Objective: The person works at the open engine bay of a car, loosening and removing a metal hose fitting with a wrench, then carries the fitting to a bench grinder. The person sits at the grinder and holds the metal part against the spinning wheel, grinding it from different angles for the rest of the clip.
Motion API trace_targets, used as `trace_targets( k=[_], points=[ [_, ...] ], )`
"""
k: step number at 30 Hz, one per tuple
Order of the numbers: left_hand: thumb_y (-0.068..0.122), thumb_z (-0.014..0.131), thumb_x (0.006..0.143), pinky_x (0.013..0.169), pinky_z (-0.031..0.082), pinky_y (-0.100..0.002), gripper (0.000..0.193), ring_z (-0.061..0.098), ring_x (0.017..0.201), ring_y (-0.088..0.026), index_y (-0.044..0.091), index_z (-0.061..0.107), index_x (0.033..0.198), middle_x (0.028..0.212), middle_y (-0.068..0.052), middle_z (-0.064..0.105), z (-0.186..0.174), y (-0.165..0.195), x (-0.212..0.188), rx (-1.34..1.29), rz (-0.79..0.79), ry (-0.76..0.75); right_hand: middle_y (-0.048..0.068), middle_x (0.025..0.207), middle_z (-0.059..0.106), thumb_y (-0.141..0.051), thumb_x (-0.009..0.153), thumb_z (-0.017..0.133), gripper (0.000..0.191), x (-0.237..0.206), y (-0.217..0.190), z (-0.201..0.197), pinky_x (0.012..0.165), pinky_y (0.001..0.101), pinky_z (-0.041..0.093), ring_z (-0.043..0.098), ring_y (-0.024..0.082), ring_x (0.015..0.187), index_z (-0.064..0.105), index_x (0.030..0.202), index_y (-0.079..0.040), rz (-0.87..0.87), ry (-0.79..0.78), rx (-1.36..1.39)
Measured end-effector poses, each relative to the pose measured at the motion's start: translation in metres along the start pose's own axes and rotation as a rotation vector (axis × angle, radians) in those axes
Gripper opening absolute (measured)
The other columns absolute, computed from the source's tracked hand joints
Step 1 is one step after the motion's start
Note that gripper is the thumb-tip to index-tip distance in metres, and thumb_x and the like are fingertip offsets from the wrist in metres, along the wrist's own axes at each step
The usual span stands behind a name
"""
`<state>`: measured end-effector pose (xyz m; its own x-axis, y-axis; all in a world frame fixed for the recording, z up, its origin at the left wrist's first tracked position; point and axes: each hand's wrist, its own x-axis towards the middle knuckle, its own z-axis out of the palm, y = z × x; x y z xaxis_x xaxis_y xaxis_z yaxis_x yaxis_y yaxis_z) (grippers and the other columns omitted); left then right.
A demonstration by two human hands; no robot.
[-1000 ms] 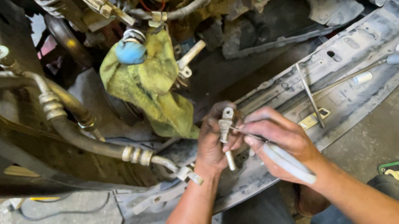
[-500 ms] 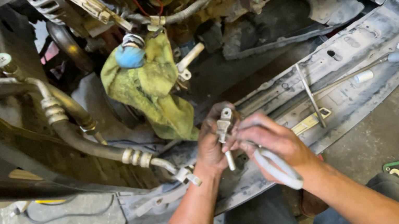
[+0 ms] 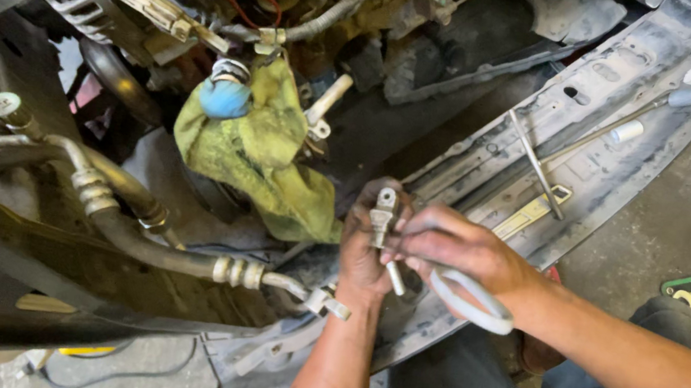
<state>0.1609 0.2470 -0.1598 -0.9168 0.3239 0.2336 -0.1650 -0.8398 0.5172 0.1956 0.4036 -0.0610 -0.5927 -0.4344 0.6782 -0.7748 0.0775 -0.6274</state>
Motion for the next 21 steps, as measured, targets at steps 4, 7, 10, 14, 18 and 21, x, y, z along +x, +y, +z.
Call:
trace_targets(
  k=[4,7,10,14,18,21],
  points=[
    [0.056,0.076,0.092,0.048,0.030,-0.019,0.067,0.040,0.053,-0.004,0.005,0.059,0.131,0.098,-0.007,0.062,0.000,0.000,0.000,0.021,-0.011,0.005,0.015,0.111,0.062,0.010,0.095,0.062,0.019,-0.003,-0.002,-0.001,0.083,0.0321,0.063,0.078,0.025,0.100,0.064,0.114,0.005,0.095,0.035,0.061],
    [0.059,0.075,0.092,0.054,0.032,-0.022,0.070,0.042,0.062,-0.008,0.003,0.060,0.132,0.102,-0.007,0.062,0.001,0.001,0.000,0.055,0.009,0.036,0.017,0.111,0.063,0.008,0.092,0.064,0.021,-0.003,-0.006,-0.003,0.081,0.0319,0.062,0.076,0.026,0.100,0.064,0.113,0.006,0.111,0.035,0.034],
    [0.057,0.075,0.093,0.049,0.031,-0.020,0.066,0.040,0.057,-0.005,0.005,0.060,0.131,0.095,-0.006,0.061,0.001,0.005,-0.003,0.025,-0.023,0.032,0.016,0.108,0.064,0.003,0.086,0.072,0.030,-0.002,-0.009,-0.005,0.081,0.0365,0.060,0.069,0.030,0.097,0.067,0.115,0.006,0.021,-0.105,-0.083],
    [0.057,0.075,0.093,0.046,0.030,-0.020,0.066,0.039,0.051,-0.004,0.005,0.060,0.130,0.091,-0.006,0.060,0.002,0.006,-0.003,-0.001,-0.019,0.020,0.015,0.113,0.063,0.006,0.095,0.067,0.022,0.000,-0.008,0.001,0.085,0.0321,0.065,0.074,0.025,0.102,0.064,0.116,0.003,0.067,0.025,0.048],
    [0.056,0.075,0.094,0.049,0.029,-0.019,0.065,0.038,0.054,-0.004,0.005,0.060,0.132,0.095,-0.007,0.059,0.005,0.005,-0.002,0.062,0.027,-0.008,0.016,0.112,0.062,0.007,0.094,0.066,0.022,-0.004,-0.012,0.000,0.081,0.0335,0.061,0.072,0.025,0.099,0.064,0.116,0.004,0.089,0.006,0.025],
    [0.055,0.074,0.096,0.046,0.030,-0.018,0.063,0.038,0.053,-0.003,0.004,0.060,0.130,0.091,-0.007,0.058,0.006,0.010,-0.006,0.041,-0.001,-0.011,0.016,0.107,0.063,0.006,0.087,0.070,0.031,-0.006,-0.017,-0.006,0.075,0.0349,0.060,0.069,0.026,0.092,0.067,0.118,0.006,0.111,-0.079,0.002]
  ],
)
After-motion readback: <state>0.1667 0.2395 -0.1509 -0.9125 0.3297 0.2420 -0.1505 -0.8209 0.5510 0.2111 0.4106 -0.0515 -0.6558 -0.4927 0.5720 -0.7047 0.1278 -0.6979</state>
